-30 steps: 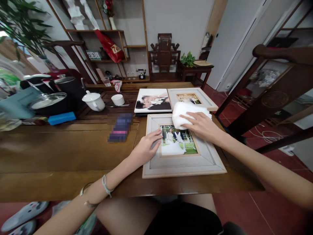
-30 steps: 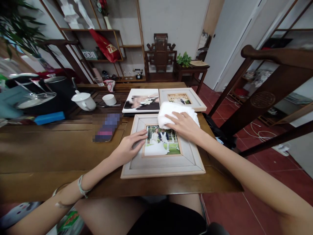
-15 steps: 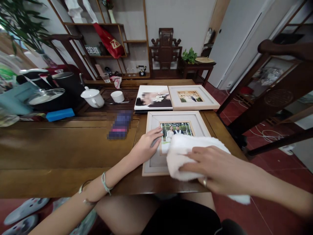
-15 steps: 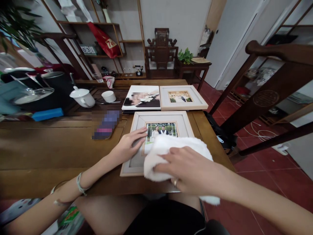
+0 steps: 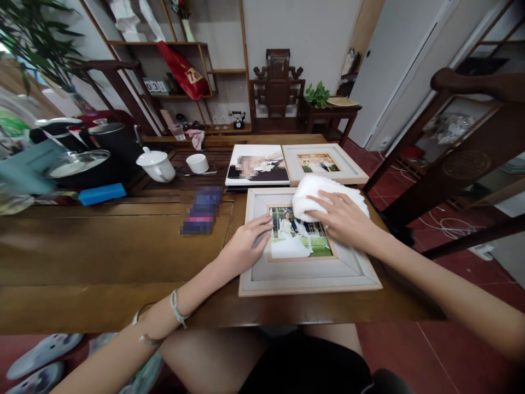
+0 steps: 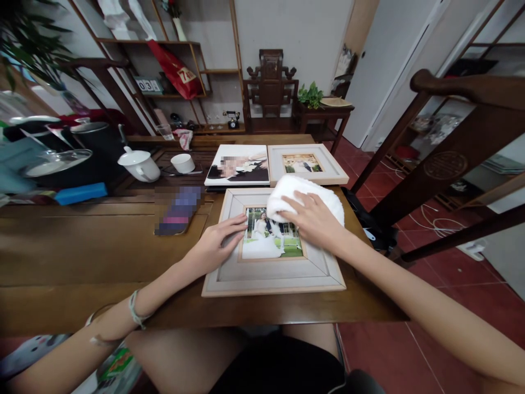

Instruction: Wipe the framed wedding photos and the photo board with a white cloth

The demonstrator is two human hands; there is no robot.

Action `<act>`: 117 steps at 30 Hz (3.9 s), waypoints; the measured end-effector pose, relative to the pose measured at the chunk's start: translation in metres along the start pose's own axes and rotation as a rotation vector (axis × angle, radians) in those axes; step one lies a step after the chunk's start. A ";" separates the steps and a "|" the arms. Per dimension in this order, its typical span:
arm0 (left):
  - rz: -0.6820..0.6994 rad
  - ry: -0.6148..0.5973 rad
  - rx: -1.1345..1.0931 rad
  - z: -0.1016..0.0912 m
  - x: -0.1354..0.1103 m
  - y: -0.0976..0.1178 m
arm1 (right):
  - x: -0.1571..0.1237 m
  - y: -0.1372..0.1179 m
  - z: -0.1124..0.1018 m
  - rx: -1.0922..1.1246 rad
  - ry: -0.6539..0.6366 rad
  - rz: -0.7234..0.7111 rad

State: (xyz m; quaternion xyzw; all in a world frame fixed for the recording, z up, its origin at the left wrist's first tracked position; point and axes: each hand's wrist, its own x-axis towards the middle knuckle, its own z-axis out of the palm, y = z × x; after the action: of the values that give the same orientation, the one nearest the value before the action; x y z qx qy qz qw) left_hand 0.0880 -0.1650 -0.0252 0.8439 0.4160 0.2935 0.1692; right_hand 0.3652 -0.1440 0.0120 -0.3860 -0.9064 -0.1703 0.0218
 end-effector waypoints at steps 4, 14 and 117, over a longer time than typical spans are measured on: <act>-0.009 0.008 -0.002 -0.001 0.000 0.001 | 0.021 0.015 0.005 0.020 -0.015 0.054; 0.004 0.007 0.006 0.000 0.000 0.000 | -0.019 -0.072 -0.065 0.258 -0.254 -0.262; 0.016 -0.095 -0.115 -0.012 -0.003 0.001 | 0.030 0.002 -0.008 0.080 -0.016 -0.067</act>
State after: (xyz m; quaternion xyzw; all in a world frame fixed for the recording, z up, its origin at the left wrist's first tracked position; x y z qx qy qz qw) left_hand 0.0801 -0.1677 -0.0165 0.8491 0.3833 0.2779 0.2343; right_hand 0.3450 -0.1244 0.0258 -0.3557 -0.9250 -0.1313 0.0241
